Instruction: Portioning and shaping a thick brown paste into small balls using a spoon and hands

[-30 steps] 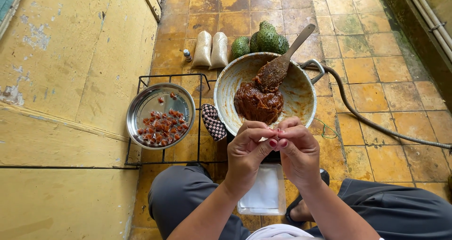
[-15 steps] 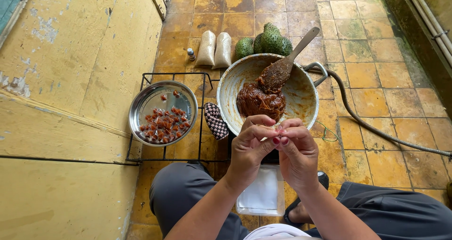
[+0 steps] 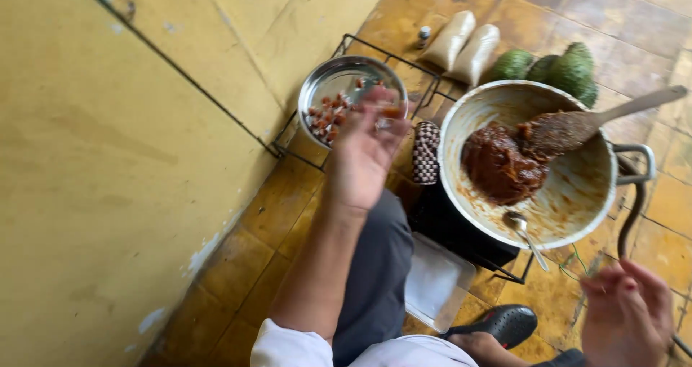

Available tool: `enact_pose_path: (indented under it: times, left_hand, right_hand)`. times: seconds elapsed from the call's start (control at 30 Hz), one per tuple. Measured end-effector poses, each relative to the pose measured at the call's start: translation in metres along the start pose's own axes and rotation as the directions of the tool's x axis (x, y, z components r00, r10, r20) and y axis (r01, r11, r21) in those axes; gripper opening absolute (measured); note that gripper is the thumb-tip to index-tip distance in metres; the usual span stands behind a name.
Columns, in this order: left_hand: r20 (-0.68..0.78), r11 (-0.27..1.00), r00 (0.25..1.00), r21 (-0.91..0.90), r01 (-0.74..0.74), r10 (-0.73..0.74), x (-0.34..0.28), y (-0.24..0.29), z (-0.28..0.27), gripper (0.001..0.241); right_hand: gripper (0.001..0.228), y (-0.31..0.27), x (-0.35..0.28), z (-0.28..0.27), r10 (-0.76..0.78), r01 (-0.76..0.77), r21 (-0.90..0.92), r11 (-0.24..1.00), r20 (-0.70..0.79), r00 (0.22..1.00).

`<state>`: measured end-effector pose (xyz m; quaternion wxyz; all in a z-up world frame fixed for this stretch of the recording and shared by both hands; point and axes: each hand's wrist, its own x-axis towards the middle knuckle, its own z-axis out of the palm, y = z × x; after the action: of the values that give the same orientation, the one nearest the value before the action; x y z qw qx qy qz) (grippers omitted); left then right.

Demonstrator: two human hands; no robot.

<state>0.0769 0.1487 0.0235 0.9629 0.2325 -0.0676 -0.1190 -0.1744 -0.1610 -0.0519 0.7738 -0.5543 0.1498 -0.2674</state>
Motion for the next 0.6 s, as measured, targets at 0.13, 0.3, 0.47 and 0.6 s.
enact_pose_path:
  times: [0.13,0.3,0.47,0.6]
  left_hand:
    - [-0.533,0.993,0.843,-0.040,-0.110,0.072,0.008,0.032,-0.108,0.031]
    - [-0.633,0.996,0.771,-0.002,-0.088,0.067,0.032,-0.011,-0.240,0.014]
    - [-0.710,0.981,0.696,0.044,0.188,-0.101,0.078,0.013,-0.211,0.123]
    - [-0.596,0.936,0.799,0.230,0.267,-0.082,0.077,0.000,-0.230,0.084]
  right_hand:
    - [0.028,0.036,-0.027,-0.078,0.123,-0.149,-0.186,0.971,-0.147,0.982]
    - [0.023,0.052,-0.033,-0.091,0.228,-0.249,-0.195,0.949,-0.126,0.966]
    - [0.023,0.028,-0.034,-0.052,0.231,-0.249,-0.303,0.920,-0.094,0.968]
    - [0.034,0.026,-0.037,-0.061,0.152,-0.169,-0.478,0.862,-0.073,0.986]
